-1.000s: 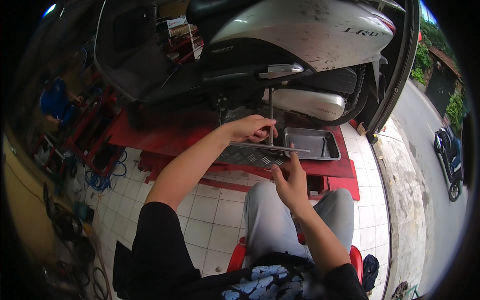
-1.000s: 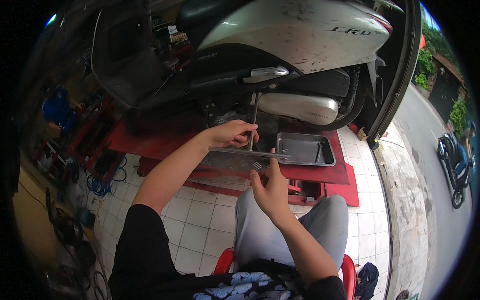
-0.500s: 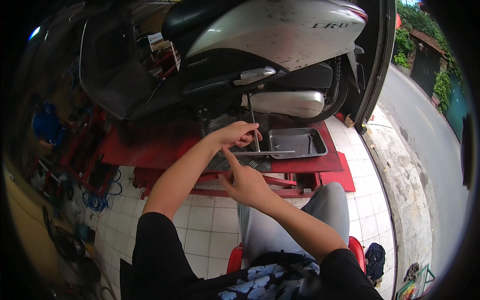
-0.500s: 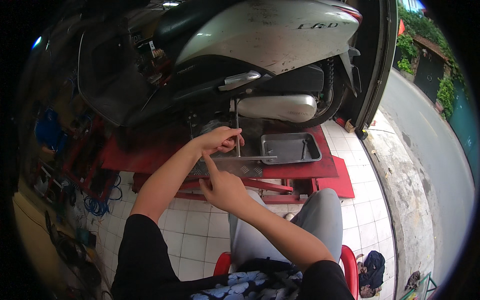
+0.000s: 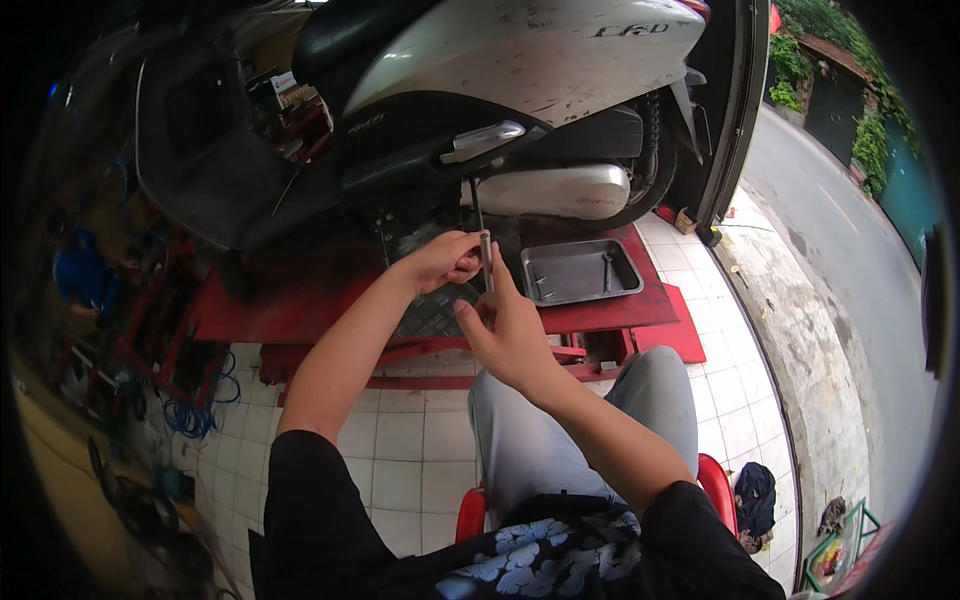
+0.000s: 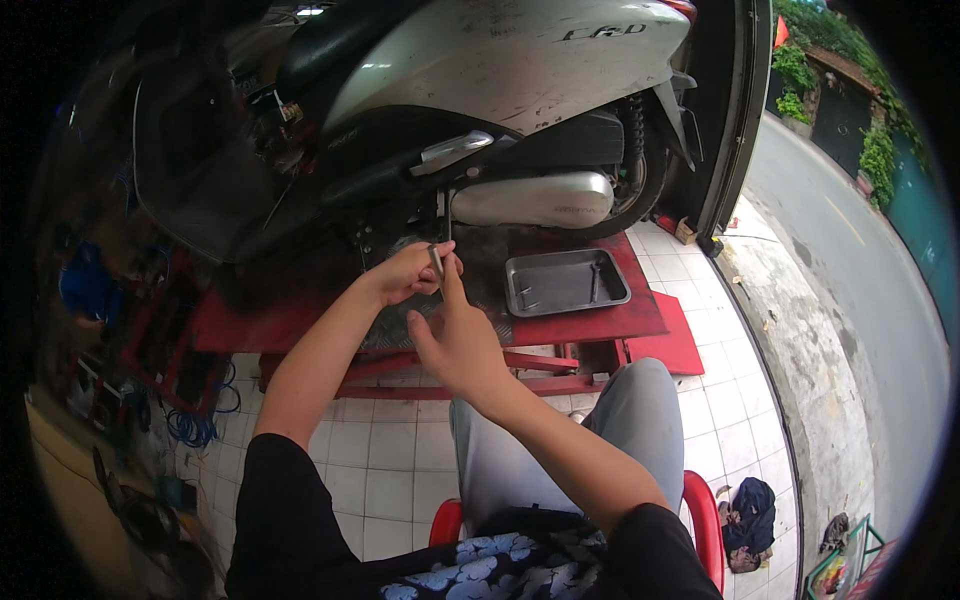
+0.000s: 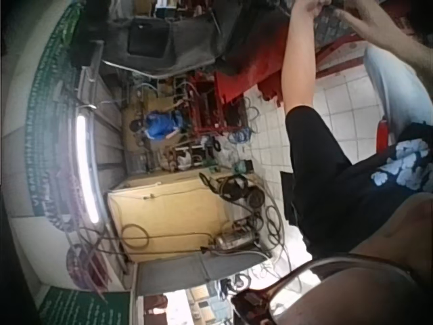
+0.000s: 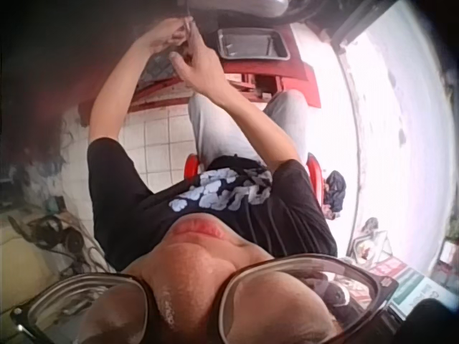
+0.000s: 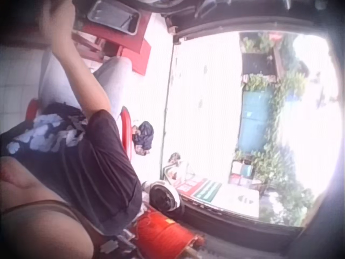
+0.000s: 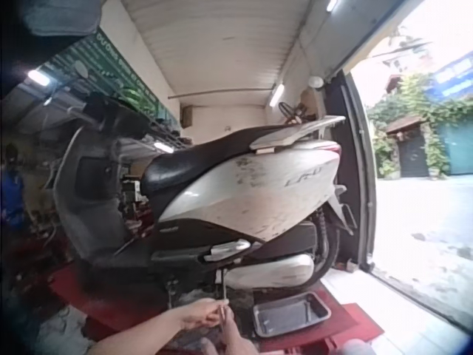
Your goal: The person uses a T-handle wrench to loosen bolts from the engine casing of a motorcycle and places the bolts into a metal tray.
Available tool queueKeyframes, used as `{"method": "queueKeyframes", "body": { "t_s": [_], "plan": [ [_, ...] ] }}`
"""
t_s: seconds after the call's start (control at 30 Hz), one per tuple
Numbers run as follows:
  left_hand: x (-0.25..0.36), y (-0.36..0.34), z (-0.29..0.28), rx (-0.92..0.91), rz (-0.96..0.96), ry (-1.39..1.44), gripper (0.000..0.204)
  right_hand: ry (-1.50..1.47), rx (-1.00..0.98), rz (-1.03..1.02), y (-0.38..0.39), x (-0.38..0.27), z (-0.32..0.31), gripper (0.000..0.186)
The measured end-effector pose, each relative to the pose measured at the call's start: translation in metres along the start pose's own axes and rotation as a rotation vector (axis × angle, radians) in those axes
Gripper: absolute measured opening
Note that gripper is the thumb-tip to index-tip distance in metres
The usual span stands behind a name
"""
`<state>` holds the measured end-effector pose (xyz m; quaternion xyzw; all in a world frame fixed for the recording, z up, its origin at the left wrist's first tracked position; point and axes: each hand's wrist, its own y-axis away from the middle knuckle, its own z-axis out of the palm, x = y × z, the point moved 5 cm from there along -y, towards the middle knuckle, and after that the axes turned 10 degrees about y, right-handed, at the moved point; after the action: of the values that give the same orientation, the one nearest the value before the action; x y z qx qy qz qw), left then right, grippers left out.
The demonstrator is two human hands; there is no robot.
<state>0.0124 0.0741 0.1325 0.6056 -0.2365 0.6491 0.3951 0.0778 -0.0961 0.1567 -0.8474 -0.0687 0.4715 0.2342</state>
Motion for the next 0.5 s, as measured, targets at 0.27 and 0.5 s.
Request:
{"method": "queueKeyframes", "body": {
  "t_s": [0.27,0.5],
  "plan": [
    [0.01,0.004,-0.007,0.01,0.011,0.06,0.045,0.186,-0.288,0.0,0.038,0.026,0.054,0.083],
    [-0.012,0.002,-0.018,0.028,-0.03,0.094,0.045,0.056,0.061,0.082,0.021,0.022,-0.007,0.084]
  ]
}}
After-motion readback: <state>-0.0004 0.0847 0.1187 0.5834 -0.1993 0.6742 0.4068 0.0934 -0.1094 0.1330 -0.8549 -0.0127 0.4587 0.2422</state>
